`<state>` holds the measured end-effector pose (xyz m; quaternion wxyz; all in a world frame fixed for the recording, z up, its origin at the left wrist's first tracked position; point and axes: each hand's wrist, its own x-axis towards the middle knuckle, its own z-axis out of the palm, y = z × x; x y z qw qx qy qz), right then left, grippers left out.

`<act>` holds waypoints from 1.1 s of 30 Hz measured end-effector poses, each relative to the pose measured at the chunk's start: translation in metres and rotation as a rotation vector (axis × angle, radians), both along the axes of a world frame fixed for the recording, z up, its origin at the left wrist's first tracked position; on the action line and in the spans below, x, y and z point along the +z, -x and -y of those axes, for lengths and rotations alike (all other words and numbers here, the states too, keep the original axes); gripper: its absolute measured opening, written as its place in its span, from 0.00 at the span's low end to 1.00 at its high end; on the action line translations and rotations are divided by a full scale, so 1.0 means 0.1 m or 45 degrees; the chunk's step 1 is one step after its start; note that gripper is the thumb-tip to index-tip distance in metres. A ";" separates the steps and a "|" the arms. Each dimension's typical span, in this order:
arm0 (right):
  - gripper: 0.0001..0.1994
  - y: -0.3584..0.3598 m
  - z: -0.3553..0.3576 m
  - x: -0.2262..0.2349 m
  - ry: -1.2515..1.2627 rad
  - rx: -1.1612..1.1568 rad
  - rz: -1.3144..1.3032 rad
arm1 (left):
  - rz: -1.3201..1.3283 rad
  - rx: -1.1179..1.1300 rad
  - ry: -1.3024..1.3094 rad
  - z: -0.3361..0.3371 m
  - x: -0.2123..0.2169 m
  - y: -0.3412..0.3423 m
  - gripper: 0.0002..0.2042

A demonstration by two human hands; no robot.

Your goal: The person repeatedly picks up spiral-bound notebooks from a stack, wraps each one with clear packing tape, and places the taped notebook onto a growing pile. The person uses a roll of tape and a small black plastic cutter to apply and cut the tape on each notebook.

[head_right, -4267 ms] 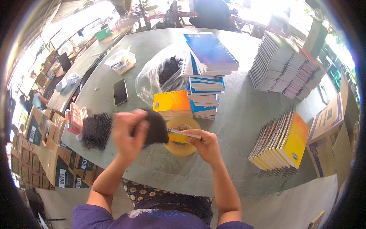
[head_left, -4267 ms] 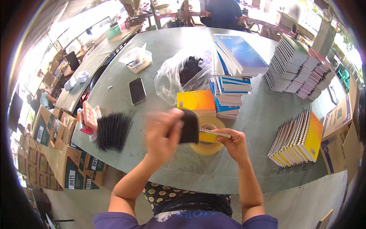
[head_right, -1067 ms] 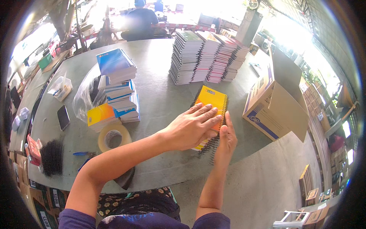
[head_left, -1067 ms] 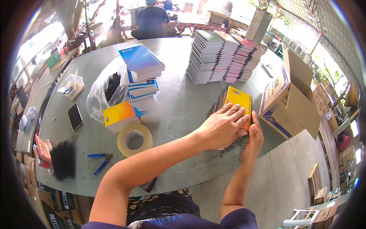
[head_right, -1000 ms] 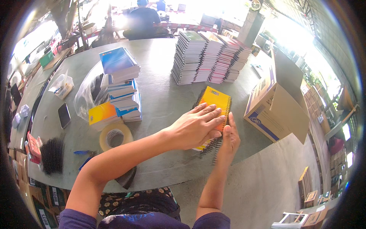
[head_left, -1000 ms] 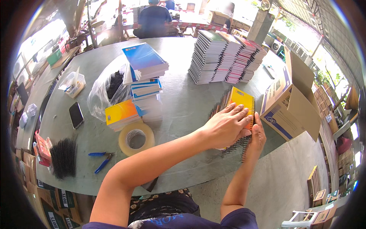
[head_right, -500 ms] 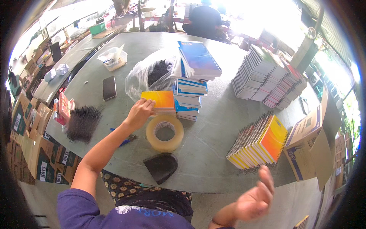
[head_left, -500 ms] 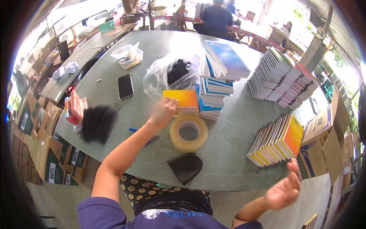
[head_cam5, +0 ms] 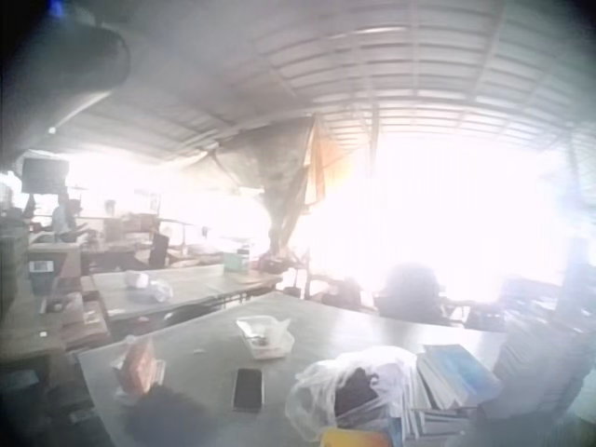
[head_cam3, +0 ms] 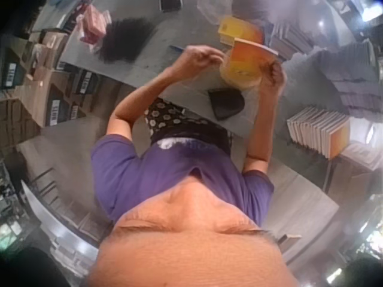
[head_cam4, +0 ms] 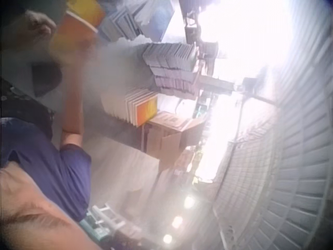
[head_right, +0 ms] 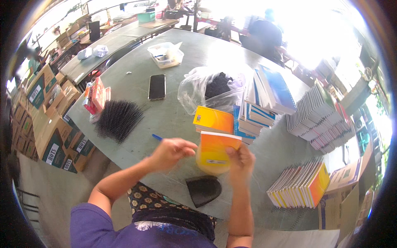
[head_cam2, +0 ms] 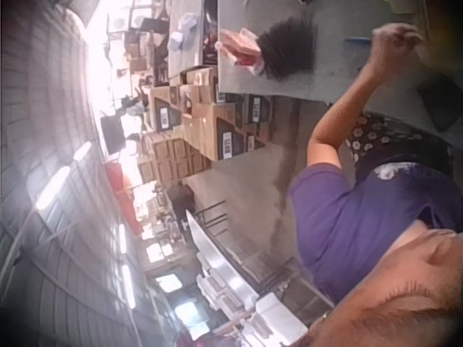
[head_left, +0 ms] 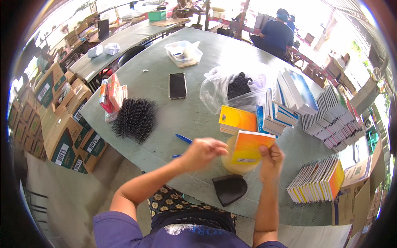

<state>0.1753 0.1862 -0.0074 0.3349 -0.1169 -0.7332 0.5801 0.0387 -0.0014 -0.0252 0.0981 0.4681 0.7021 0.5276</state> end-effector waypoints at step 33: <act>0.13 0.44 0.11 0.12 -0.809 0.160 0.619 | -0.241 0.312 -0.106 -0.11 -0.05 0.07 0.06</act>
